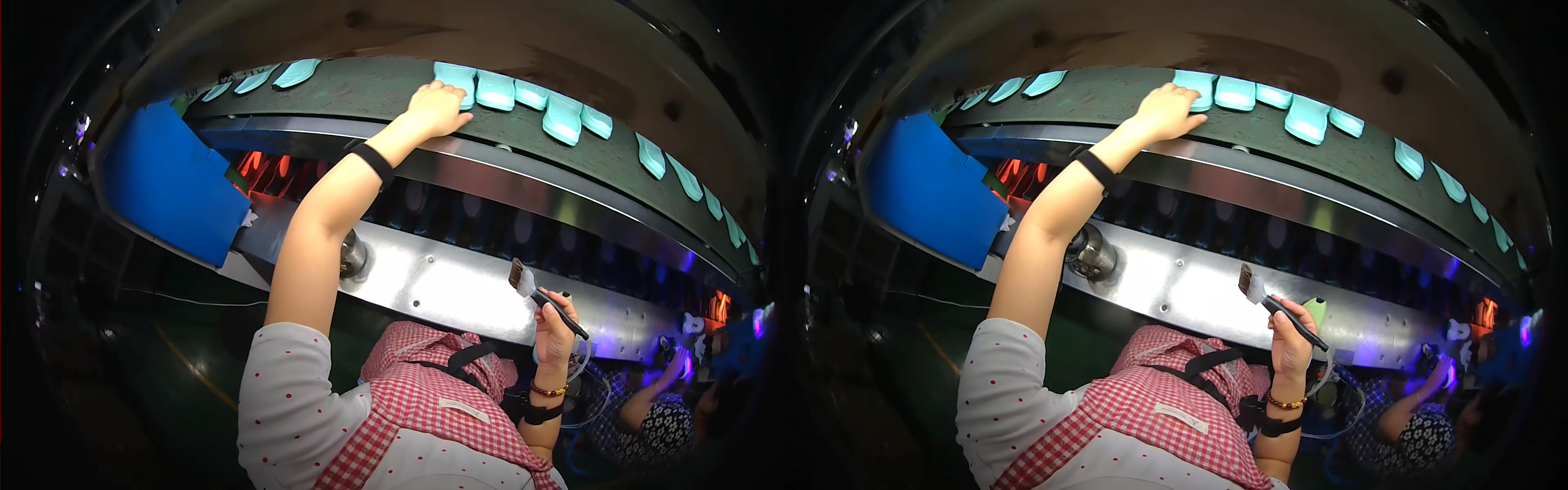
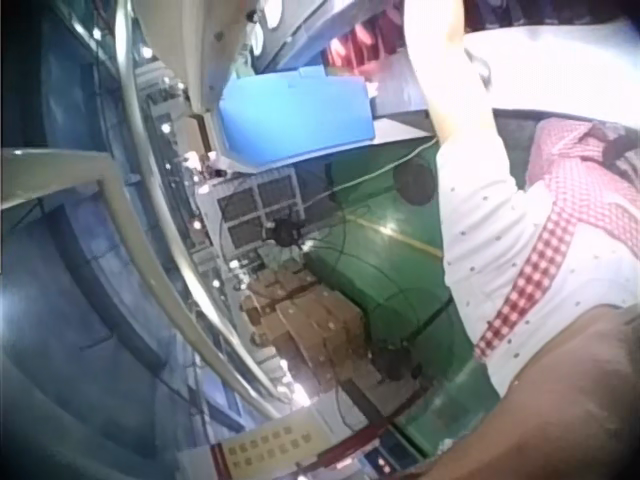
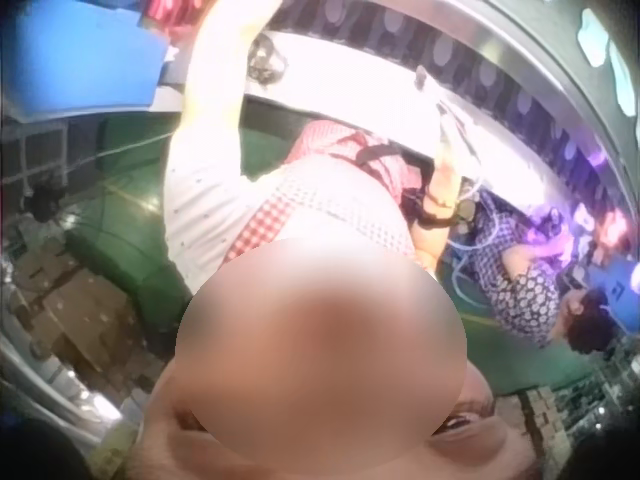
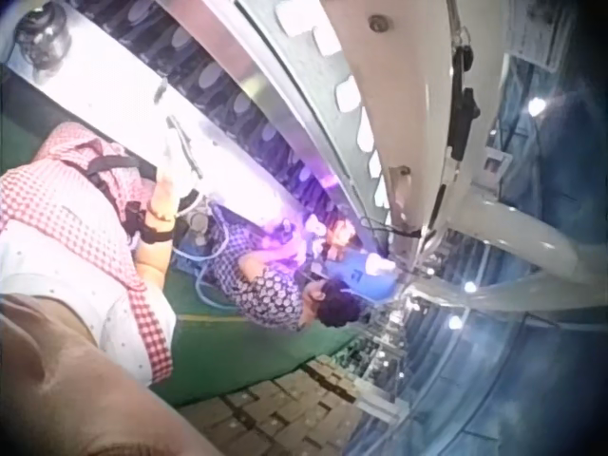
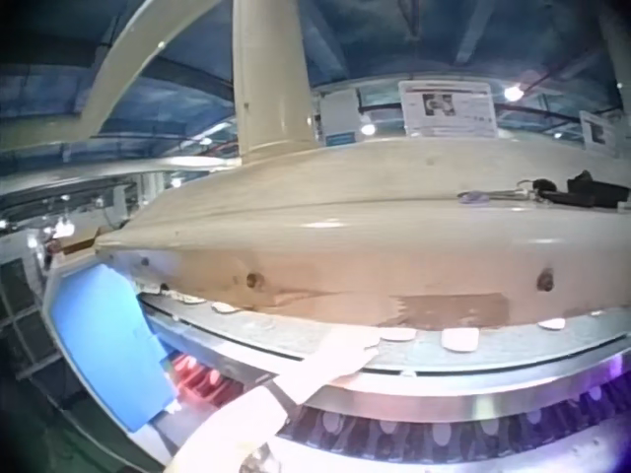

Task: The recorder uses a brush to apply a liquid adhesive to the underside of various shoe soles before placing them on a conveyor belt.

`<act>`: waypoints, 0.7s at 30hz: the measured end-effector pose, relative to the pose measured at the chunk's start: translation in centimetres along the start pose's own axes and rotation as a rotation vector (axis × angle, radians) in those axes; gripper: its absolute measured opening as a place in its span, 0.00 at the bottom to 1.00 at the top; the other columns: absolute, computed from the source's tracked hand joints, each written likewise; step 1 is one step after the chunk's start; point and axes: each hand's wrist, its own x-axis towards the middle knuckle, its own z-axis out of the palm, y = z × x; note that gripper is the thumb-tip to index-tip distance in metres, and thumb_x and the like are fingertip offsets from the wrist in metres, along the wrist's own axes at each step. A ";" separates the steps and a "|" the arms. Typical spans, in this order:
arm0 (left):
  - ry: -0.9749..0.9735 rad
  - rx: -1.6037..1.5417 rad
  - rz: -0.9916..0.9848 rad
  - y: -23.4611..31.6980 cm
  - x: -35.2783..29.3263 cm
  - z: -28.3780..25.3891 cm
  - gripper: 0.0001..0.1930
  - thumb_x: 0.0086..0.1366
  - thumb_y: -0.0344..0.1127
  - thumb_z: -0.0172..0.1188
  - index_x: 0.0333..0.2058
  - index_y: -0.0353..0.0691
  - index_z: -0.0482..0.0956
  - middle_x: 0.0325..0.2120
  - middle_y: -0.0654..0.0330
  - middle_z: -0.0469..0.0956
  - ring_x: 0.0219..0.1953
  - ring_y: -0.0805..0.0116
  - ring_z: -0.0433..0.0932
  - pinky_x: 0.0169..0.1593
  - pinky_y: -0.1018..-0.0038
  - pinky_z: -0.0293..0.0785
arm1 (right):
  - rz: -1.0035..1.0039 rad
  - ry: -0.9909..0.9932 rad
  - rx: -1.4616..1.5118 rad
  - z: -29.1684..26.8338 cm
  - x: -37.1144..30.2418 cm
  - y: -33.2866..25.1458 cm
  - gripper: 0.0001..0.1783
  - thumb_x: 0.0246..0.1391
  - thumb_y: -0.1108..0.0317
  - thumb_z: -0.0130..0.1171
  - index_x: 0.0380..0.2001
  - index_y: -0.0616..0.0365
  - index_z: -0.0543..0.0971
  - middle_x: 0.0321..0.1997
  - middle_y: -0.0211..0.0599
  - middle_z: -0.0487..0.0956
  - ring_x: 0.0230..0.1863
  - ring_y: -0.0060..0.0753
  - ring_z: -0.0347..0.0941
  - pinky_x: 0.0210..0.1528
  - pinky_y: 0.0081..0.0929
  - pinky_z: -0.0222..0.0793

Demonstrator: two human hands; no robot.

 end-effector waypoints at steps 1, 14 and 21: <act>-0.068 0.054 -0.037 -0.1 -0.3 -0.6 0.17 0.52 0.40 0.56 0.39 0.37 0.74 0.38 0.55 0.74 0.45 0.57 0.70 0.49 0.66 0.66 | -0.015 0.001 0.009 -0.1 0.1 0.0 0.13 0.43 0.78 0.57 0.37 0.66 0.73 0.41 0.47 0.75 0.35 0.25 0.71 0.40 0.19 0.67; 0.123 -2.180 -0.730 4.0 -15.5 0.1 0.24 0.48 0.22 0.48 0.48 0.32 0.61 0.41 0.51 0.69 0.42 0.61 0.72 0.44 0.66 0.70 | -0.036 -0.013 -0.029 0.2 1.0 -0.9 0.13 0.45 0.77 0.54 0.38 0.65 0.74 0.39 0.45 0.76 0.36 0.26 0.71 0.40 0.18 0.64; -0.420 -2.856 -0.425 7.5 -23.3 2.9 0.43 0.47 0.58 0.59 0.56 0.35 0.56 0.50 0.48 0.64 0.50 0.49 0.66 0.53 0.48 0.61 | 0.054 -0.053 0.013 1.7 1.8 -0.8 0.12 0.44 0.78 0.57 0.36 0.68 0.75 0.37 0.44 0.77 0.34 0.23 0.70 0.39 0.18 0.65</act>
